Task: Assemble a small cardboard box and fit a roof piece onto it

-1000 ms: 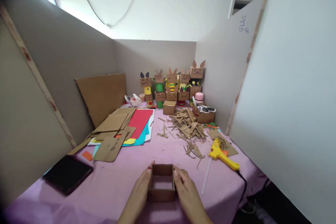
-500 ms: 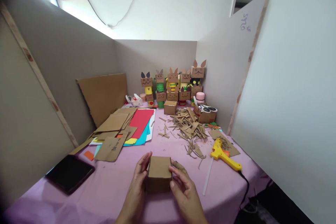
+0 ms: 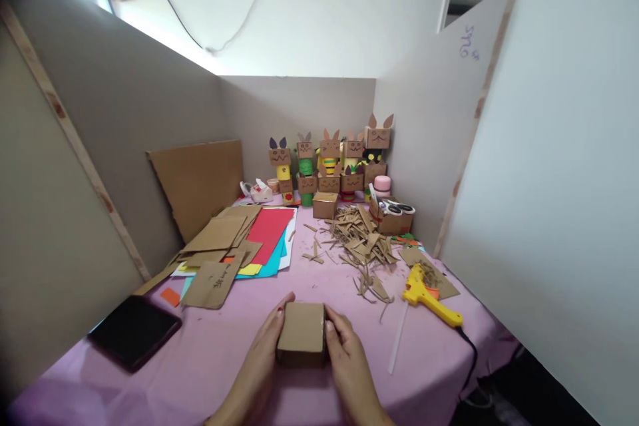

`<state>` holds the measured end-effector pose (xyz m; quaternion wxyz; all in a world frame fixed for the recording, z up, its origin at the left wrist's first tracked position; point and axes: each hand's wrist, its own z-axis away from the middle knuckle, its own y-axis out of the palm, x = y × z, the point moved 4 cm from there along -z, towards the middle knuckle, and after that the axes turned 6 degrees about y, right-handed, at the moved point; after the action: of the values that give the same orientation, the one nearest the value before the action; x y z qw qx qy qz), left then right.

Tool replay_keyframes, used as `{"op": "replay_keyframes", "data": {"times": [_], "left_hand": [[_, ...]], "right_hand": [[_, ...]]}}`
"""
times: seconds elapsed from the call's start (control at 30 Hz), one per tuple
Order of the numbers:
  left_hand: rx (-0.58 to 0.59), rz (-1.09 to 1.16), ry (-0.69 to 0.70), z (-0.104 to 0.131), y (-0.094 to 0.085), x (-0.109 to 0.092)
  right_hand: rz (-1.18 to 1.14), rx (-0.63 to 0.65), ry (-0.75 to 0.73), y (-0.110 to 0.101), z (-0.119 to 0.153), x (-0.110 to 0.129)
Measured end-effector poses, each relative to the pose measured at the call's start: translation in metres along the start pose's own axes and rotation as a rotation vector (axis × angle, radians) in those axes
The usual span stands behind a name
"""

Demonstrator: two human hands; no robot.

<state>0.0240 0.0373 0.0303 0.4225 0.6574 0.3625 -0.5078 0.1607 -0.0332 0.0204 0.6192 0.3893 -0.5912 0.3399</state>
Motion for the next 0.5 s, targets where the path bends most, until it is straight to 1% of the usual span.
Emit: {"op": "replay_keyframes", "data": {"times": [0.13,0.2,0.27,0.37,0.5], "left_hand": [[0.064,-0.006,0.073,-0.006,0.001,-0.014],[0.1,0.019,0.102,-0.008,0.0,-0.014],[0.119,0.059,0.126,-0.006,-0.002,-0.011],[0.062,0.133,0.148,0.0,-0.006,-0.003],[-0.039,0.192,0.092,0.001,-0.006,0.0]], "right_hand": [[-0.041,-0.005,-0.074,-0.004,-0.005,0.011],[-0.034,-0.01,-0.117,-0.006,-0.006,0.014],[-0.007,0.01,-0.144,-0.006,-0.005,0.014],[0.016,0.045,-0.148,-0.005,0.0,0.008],[-0.056,-0.015,-0.028,-0.01,0.0,-0.004]]}}
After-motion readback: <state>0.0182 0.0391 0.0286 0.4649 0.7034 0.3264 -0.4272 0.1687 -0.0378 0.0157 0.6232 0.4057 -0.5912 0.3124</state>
